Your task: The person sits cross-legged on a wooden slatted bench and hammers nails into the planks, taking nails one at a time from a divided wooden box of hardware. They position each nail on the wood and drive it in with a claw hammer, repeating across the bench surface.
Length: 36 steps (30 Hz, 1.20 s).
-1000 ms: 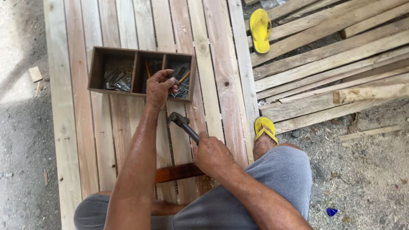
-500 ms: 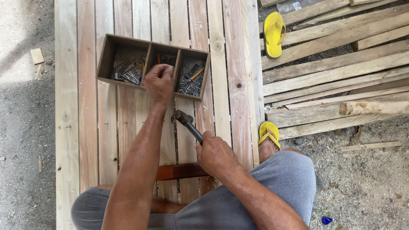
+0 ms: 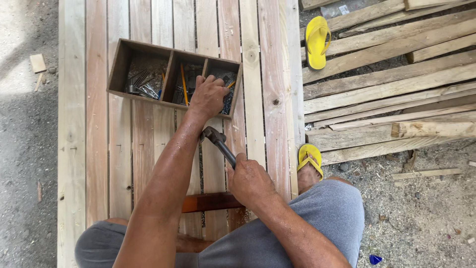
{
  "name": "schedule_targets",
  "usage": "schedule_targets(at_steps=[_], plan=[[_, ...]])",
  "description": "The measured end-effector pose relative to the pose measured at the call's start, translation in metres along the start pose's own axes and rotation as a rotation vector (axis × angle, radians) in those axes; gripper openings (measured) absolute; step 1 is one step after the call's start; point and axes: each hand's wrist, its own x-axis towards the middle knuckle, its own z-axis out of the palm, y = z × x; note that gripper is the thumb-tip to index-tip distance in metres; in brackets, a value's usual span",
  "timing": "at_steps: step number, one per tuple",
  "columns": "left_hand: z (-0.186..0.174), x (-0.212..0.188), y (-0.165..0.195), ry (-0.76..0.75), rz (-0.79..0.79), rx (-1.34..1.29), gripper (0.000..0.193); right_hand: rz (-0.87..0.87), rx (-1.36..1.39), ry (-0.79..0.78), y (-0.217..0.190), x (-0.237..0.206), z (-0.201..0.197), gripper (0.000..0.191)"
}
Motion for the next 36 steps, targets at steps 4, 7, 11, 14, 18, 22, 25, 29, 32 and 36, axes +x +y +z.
schedule_targets(at_steps=[4,7,11,14,18,22,25,29,32,36], plan=[[0.007,0.010,0.003,-0.074,-0.004,0.058,0.026,0.081,0.018,-0.041,0.003,0.001,-0.004,0.034],[0.011,0.011,0.002,-0.095,-0.045,0.070,0.024,0.106,0.002,-0.094,0.001,0.001,-0.008,0.034],[0.012,0.008,-0.003,-0.045,-0.021,0.037,0.022,0.117,0.023,-0.108,-0.004,-0.002,-0.014,0.033],[0.010,0.005,-0.005,0.033,-0.010,-0.074,0.018,0.131,0.036,-0.126,-0.006,-0.004,-0.019,0.033],[0.002,-0.002,-0.003,0.117,-0.095,-0.281,0.011,0.115,0.034,-0.063,-0.003,-0.002,-0.023,0.034],[-0.011,-0.013,0.000,0.299,-0.209,-0.508,0.006,0.145,0.033,0.003,0.001,0.005,-0.022,0.037],[-0.026,-0.028,0.001,0.380,-0.272,-0.649,0.010,0.120,-0.001,0.088,0.002,0.011,-0.018,0.039],[-0.046,-0.053,-0.004,0.370,-0.480,-0.864,0.024,0.056,-0.047,0.178,-0.002,0.017,-0.008,0.040],[-0.059,-0.083,-0.023,0.366,-0.584,-1.030,0.028,0.011,-0.065,0.219,-0.009,0.019,0.001,0.039],[-0.072,-0.155,-0.073,0.483,-0.484,-0.992,0.022,0.004,-0.071,0.204,-0.023,0.027,0.019,0.037]])
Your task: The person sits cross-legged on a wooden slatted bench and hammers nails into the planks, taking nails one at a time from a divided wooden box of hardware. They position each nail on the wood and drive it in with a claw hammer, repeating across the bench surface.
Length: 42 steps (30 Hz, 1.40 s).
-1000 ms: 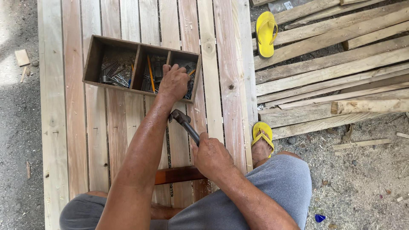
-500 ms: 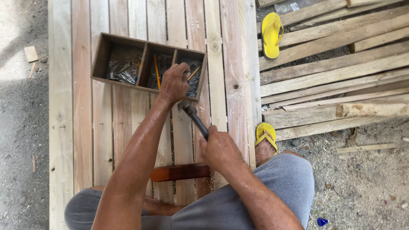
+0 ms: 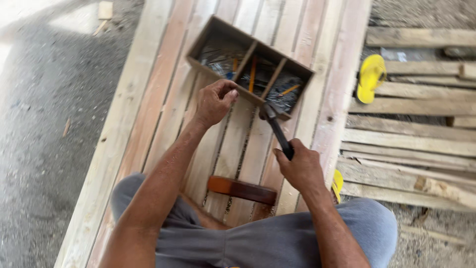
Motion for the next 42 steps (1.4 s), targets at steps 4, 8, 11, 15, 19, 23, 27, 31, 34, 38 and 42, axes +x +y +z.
schedule_targets(at_steps=[4,8,11,15,19,23,27,31,34,38,42], plan=[[-0.097,-0.029,-0.039,0.191,-0.097,-0.003,0.018,-0.168,-0.009,0.020,-0.018,0.005,0.031,0.037],[-0.180,-0.057,-0.085,0.623,-0.156,0.051,0.010,-0.258,0.037,-0.019,-0.050,0.006,0.076,0.036],[-0.201,-0.071,-0.119,0.799,-0.040,0.267,0.010,-0.134,0.049,-0.157,-0.084,0.003,0.108,0.032],[-0.185,-0.068,-0.152,0.725,-0.150,0.140,0.010,-0.172,0.020,-0.175,-0.133,0.004,0.130,0.032],[-0.178,-0.066,-0.168,0.593,-0.174,0.290,0.010,-0.262,0.003,-0.152,-0.179,0.008,0.143,0.030],[-0.185,-0.069,-0.170,0.631,-0.078,0.272,0.011,-0.424,0.001,-0.048,-0.211,0.016,0.152,0.033],[-0.189,-0.068,-0.162,0.646,-0.224,0.094,0.009,-0.417,-0.009,-0.080,-0.231,0.026,0.161,0.036],[-0.190,-0.067,-0.155,0.632,-0.292,0.087,0.008,-0.392,0.001,-0.132,-0.241,0.032,0.169,0.035],[-0.190,-0.067,-0.157,0.631,-0.262,0.180,0.009,-0.438,-0.006,-0.097,-0.240,0.035,0.173,0.036],[-0.186,-0.067,-0.165,0.610,-0.165,0.295,0.010,-0.596,0.034,-0.031,-0.229,0.038,0.183,0.031],[-0.181,-0.068,-0.174,0.594,-0.147,0.366,0.011,-0.646,0.024,-0.048,-0.224,0.045,0.207,0.026]])
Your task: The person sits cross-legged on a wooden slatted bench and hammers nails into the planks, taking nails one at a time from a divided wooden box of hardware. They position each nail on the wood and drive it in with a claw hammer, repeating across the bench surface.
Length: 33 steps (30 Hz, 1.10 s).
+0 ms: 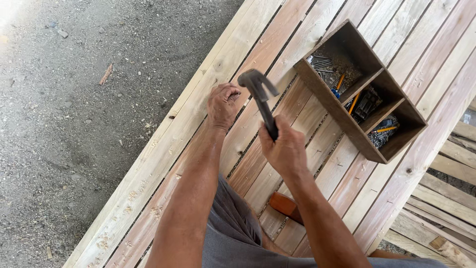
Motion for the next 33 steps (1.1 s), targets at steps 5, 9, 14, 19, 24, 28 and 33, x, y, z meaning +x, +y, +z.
schedule_targets(at_steps=[5,9,14,19,24,28,33], plan=[[0.004,-0.001,-0.005,0.045,0.105,0.083,0.014,-0.003,-0.058,-0.038,0.003,0.008,0.012,0.024],[0.002,-0.001,-0.004,-0.007,0.054,0.063,0.008,-0.146,0.015,0.072,0.000,-0.006,-0.007,0.023],[-0.001,0.000,0.000,-0.021,0.034,0.063,0.007,-0.213,0.083,0.199,-0.001,-0.011,-0.002,0.022],[-0.002,0.001,0.002,0.004,0.115,0.118,0.011,0.125,0.012,-0.072,0.018,0.003,0.025,0.029],[-0.006,0.000,0.003,-0.006,0.113,0.103,0.009,0.164,0.131,-0.026,0.030,-0.018,0.007,0.026],[-0.001,0.000,0.003,-0.008,0.170,0.045,0.011,0.398,0.123,-0.089,0.037,-0.050,-0.037,0.028],[0.012,0.008,0.001,0.005,0.209,0.010,0.011,0.608,0.056,-0.062,0.065,-0.123,-0.095,0.029]])
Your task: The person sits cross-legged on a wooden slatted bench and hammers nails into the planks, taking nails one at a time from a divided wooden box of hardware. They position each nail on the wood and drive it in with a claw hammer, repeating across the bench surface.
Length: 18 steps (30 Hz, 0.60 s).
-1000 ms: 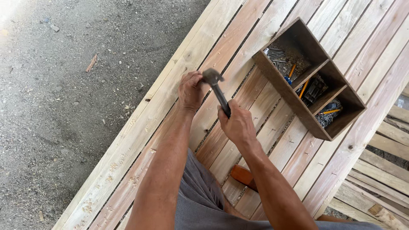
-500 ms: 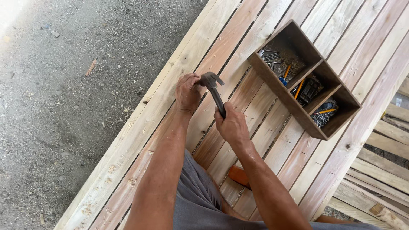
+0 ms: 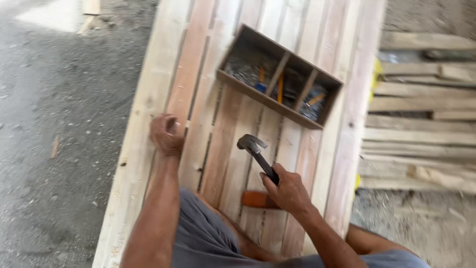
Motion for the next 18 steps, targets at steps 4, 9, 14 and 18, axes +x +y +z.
schedule_targets(at_steps=[4,9,14,18], plan=[[0.003,-0.006,0.036,0.054,0.045,0.101,0.007,0.034,-0.071,0.144,0.055,-0.066,-0.011,0.038],[0.042,-0.093,0.189,-0.483,0.268,-0.353,0.011,0.237,0.018,0.256,0.090,-0.144,-0.036,0.039],[0.047,-0.217,0.303,-1.372,0.382,0.317,0.099,0.190,0.033,0.315,0.114,-0.169,-0.084,0.044],[0.041,-0.264,0.313,-1.295,0.575,0.467,0.075,0.131,-0.001,0.285,0.160,-0.170,-0.114,0.045]])
